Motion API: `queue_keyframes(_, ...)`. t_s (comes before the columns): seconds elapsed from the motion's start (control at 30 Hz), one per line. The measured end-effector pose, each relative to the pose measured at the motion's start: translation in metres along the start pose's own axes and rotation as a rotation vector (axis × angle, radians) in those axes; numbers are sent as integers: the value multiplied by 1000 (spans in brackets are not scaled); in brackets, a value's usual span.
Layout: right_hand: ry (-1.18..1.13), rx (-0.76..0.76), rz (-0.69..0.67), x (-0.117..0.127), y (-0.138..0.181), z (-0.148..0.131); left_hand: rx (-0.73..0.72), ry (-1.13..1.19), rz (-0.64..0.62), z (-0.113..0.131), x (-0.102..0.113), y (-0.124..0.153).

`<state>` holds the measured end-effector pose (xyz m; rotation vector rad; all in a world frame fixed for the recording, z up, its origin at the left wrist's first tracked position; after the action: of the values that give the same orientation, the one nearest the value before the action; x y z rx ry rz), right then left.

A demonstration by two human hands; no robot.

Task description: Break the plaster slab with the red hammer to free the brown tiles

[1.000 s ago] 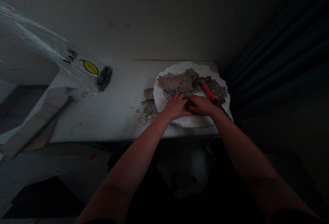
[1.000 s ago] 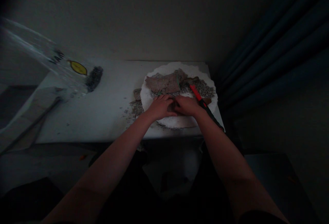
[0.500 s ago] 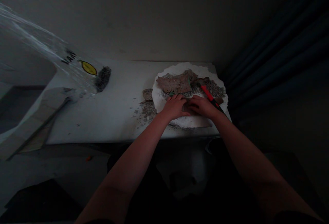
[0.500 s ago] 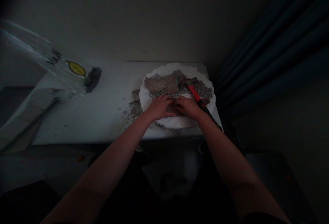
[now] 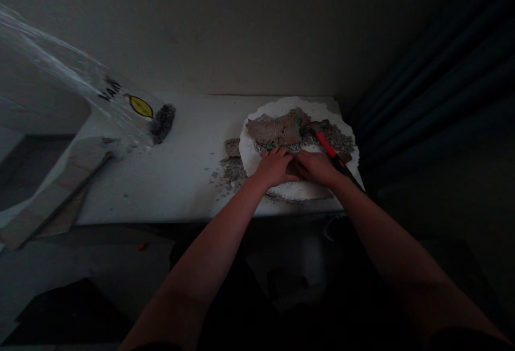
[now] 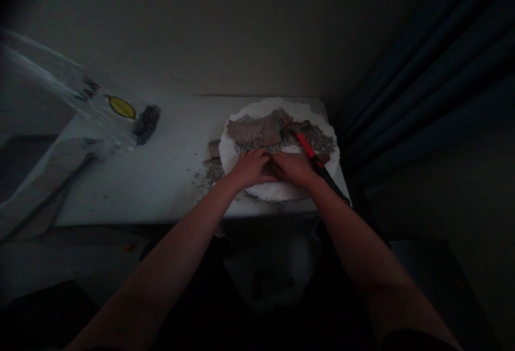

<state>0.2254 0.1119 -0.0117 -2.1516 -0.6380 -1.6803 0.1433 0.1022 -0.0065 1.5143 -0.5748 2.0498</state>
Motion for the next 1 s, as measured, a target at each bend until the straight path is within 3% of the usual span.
queue_keyframes(0.27,81,-54,-14,1,-2,2,12,24,1,-1,0,0)
queue_keyframes(0.57,-45,17,-37,8,2,0,7,18,8,-2,-2,-1)
queue_keyframes(0.83,165,16,7,1,5,-6,15,10,0,-2,-2,-1)
queue_keyframes(1.0,133,-25,-18,11,5,-3,13,3,-5,-1,-1,-2)
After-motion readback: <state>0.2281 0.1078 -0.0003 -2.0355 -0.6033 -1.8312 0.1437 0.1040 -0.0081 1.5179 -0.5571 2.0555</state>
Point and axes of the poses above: each hand's wrist, its own y-axis away from the middle knuckle, its own x-axis out of the back of the hand, z = x × y, the point moved 10 cm from there along -y, towards the middle knuckle, and after that the axes turned 10 degrees about -x, right-handed, at the moved point
